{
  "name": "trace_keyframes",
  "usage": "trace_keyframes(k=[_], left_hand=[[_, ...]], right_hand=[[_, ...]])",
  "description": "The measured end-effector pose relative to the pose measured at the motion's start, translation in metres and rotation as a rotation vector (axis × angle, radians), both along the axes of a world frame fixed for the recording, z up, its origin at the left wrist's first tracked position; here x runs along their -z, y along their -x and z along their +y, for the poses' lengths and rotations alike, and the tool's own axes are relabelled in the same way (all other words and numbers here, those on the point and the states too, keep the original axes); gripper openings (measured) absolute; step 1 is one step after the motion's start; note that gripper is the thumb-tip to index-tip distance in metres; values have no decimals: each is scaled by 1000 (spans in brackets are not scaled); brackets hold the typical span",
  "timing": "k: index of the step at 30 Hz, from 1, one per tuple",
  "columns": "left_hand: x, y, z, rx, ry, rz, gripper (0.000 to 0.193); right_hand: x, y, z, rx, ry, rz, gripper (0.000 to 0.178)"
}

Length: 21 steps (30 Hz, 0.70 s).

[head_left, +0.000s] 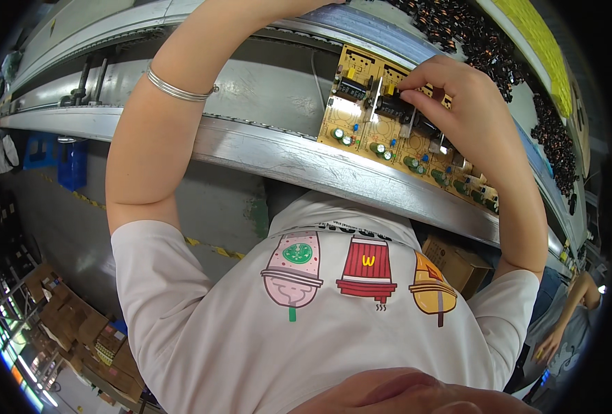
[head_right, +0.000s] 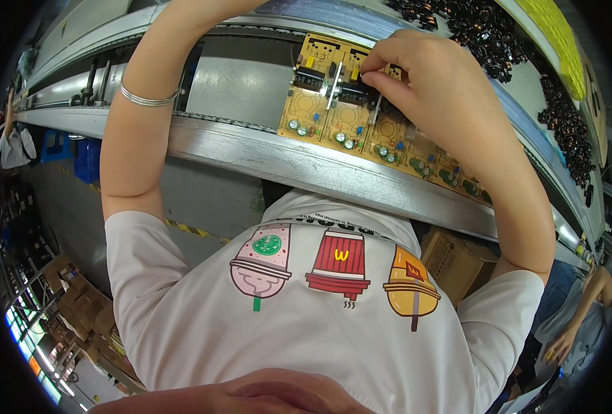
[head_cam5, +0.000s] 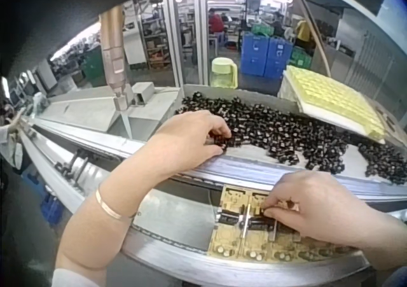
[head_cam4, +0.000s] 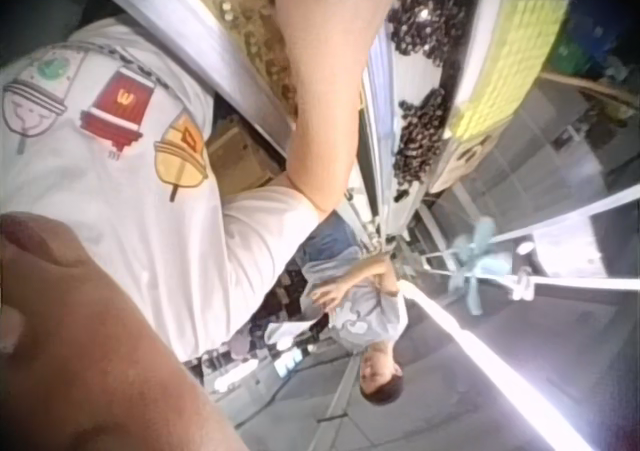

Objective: The recorder is picking electronic components and manually assembling them onto printed circuit boards at an industrial workstation.

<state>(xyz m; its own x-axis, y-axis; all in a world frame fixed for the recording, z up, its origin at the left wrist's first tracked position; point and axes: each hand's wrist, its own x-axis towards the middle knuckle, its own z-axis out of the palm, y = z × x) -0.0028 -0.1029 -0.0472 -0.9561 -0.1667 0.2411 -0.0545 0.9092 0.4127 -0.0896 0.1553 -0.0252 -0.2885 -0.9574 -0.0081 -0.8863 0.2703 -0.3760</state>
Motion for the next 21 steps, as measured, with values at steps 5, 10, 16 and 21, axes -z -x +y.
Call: trace_keyframes(k=[5, 10, 16, 21], left_hand=[[-1, 1, -1, 2, -6, -1, 26], [-3, 1, -4, 45, 19, 30, 23], [-7, -1, -3, 40, 70, 15, 21], [-8, -3, -4, 37, 70, 6, 21]], right_hand=[[-5, 17, -13, -9, 114, 54, 21], [-44, 14, -60, 142, 60, 34, 28], [-14, 40, -73, 0, 218, 273, 27], [-12, 47, -76, -95, 235, 359, 27]])
